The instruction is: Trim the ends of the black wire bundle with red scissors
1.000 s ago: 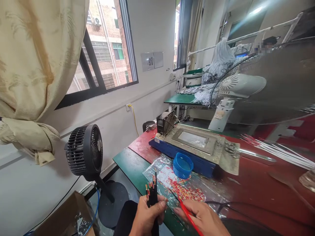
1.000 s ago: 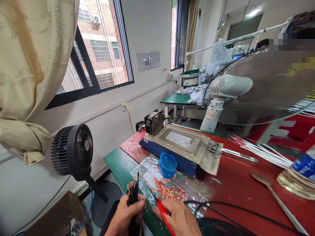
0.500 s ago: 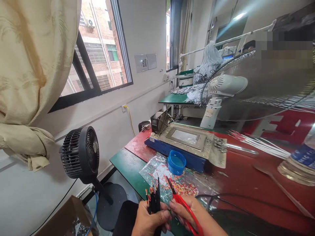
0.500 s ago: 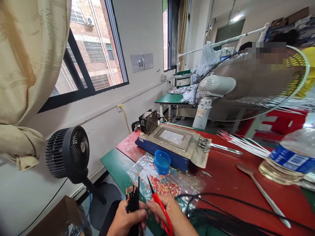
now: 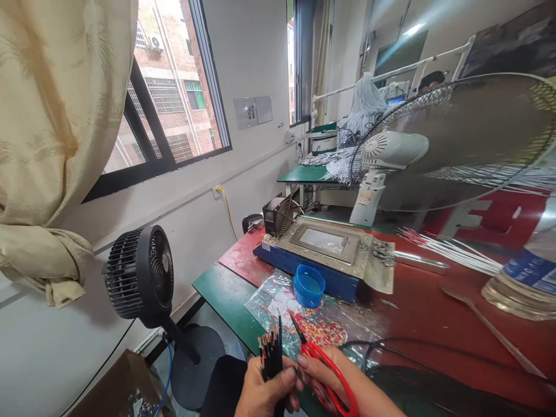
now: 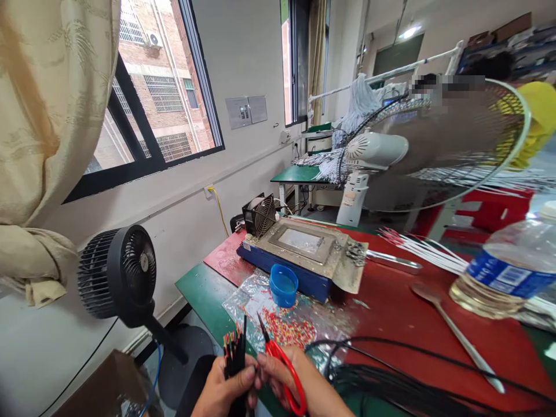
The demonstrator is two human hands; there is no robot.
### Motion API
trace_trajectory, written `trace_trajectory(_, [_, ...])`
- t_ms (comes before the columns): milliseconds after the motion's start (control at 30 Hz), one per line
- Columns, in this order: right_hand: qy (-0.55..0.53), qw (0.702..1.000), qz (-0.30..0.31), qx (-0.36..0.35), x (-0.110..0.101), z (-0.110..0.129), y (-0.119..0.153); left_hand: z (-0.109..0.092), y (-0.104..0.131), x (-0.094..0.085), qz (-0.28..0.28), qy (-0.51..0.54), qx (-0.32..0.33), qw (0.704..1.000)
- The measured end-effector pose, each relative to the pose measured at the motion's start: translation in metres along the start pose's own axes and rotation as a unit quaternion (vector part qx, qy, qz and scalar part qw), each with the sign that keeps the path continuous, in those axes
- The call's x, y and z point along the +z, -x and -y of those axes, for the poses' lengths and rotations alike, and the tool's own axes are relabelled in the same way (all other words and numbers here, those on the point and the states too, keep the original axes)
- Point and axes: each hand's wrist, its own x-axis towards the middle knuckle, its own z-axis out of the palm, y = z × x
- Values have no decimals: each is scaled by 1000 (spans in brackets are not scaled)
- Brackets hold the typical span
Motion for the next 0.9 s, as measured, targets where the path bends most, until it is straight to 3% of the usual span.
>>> trace_trajectory(200, [-94,994,51,17,3,2,8,3,1,1,29,22,18,999])
trace_trajectory(500, [-119,988,90,35,5,-3,8,7,5,-2,78,53,27,995])
trace_trajectory(733, [-133,990,36,33,5,-2,7,9,3,-2,30,35,35,998])
trace_trajectory(900, [-92,995,48,0,4,-8,3,11,1,-5,11,33,41,999])
